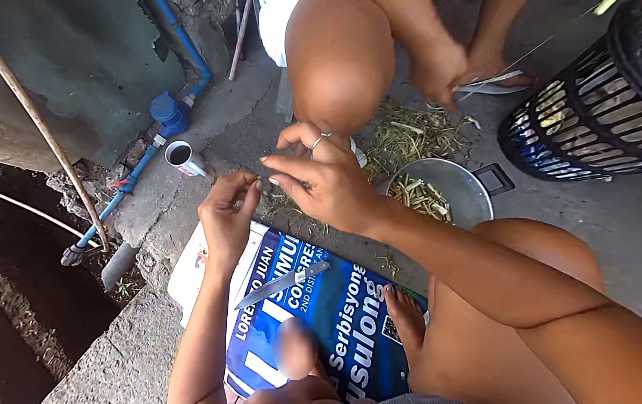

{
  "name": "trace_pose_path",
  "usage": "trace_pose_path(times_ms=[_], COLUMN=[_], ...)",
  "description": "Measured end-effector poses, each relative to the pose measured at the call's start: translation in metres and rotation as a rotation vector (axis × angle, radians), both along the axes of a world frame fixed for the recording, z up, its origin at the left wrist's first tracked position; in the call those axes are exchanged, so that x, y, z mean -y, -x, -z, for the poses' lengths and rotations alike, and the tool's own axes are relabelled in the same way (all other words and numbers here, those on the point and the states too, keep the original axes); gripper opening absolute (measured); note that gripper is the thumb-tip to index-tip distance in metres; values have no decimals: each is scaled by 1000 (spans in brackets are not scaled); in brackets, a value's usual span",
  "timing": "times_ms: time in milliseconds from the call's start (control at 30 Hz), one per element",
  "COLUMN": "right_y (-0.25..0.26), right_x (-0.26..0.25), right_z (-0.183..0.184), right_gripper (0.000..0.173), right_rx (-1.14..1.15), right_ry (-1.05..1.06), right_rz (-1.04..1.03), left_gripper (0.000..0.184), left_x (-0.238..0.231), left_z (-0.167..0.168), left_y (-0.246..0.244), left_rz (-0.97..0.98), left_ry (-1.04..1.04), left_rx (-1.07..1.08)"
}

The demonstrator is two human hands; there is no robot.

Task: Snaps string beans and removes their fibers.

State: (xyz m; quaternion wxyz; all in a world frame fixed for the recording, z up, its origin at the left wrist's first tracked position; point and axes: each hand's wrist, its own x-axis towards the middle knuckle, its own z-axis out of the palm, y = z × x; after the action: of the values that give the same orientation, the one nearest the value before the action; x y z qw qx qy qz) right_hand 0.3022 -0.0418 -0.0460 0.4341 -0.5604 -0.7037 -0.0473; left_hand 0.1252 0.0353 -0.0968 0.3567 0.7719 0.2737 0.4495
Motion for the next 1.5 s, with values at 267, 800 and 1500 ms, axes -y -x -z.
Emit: trace_pose_path(times_ms=[267, 800, 1500], right_y=[-3, -15, -15], right_x=[5, 4, 13], right_z=[7, 19, -2], right_gripper=[13, 8, 29], right_rx=[23, -724, -153], right_ry=[138, 474, 295], right_rz=[24, -211, -91], left_gripper=[14, 15, 14], left_x=[13, 11, 10], left_z=[-6, -10, -13], left_y=[-7, -1, 0], left_rz=[-12, 150, 102], left_ry=[-115, 59, 1], left_rx=[-56, -83, -84])
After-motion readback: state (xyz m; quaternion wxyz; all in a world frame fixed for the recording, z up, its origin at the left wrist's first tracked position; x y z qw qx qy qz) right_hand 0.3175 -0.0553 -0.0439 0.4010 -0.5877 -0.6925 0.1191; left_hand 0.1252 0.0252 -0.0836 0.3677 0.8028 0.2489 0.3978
